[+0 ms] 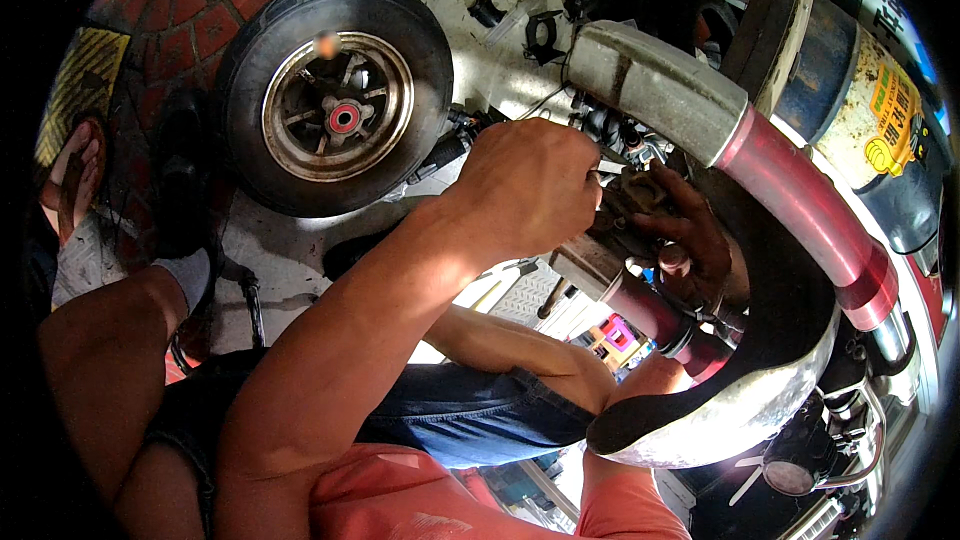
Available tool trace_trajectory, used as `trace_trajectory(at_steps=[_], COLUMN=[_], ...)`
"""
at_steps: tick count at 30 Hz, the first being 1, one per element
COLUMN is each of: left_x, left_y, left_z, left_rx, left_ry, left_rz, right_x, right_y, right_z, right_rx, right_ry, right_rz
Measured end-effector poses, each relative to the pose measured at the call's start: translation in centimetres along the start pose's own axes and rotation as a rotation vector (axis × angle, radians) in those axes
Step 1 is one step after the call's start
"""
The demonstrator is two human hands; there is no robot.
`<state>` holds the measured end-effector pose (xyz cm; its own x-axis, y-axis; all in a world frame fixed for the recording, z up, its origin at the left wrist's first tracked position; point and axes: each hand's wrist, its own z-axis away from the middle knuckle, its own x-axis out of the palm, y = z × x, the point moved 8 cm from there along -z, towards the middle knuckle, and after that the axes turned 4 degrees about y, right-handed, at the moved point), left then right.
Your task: The person is sitting on the floor of a workshop, working on the front wheel assembly of a scooter. They repeatedly remove and reattach the tire to the rim, using a tool to adjust components within the wheel hub and brake area.
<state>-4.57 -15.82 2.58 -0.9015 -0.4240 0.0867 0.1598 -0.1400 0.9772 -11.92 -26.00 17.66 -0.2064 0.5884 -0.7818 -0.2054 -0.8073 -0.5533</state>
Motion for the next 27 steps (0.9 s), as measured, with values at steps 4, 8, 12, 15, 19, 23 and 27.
trace_trajectory(at_steps=[4, 8, 12, 15, 19, 23, 27], left_x=[0.0, -0.1, 0.0, 0.1, 0.1, 0.0, -0.2], left_y=[0.2, 0.2, -0.1, -0.1, -0.2, -0.1, 0.0], left_z=[-0.3, -0.2, -0.2, -0.1, -0.2, -0.1, -0.1], left_rx=[0.02, 0.034, 0.013, 0.02, 0.018, 0.036, 0.021], left_ry=[-0.042, -0.029, -0.045, -0.034, -0.031, -0.024, -0.032], left_rz=[-0.045, -0.032, -0.035, -0.033, -0.024, -0.014, -0.035], right_x=[0.0, -0.1, -0.2, -0.7, -0.5, -0.4, 0.4], right_y=[0.1, 0.5, 1.4, 2.3, 3.4, 3.7, 4.4], right_z=[0.0, 0.3, 1.0, 2.5, 3.5, 3.2, 2.3], right_rx=[0.009, 0.063, 0.174, 0.331, 0.485, 0.578, 0.627], right_ry=[-0.008, 0.012, 0.079, 0.196, 0.298, 0.277, 0.179], right_rz=[-0.004, -0.013, -0.073, -0.179, -0.329, -0.398, -0.438])
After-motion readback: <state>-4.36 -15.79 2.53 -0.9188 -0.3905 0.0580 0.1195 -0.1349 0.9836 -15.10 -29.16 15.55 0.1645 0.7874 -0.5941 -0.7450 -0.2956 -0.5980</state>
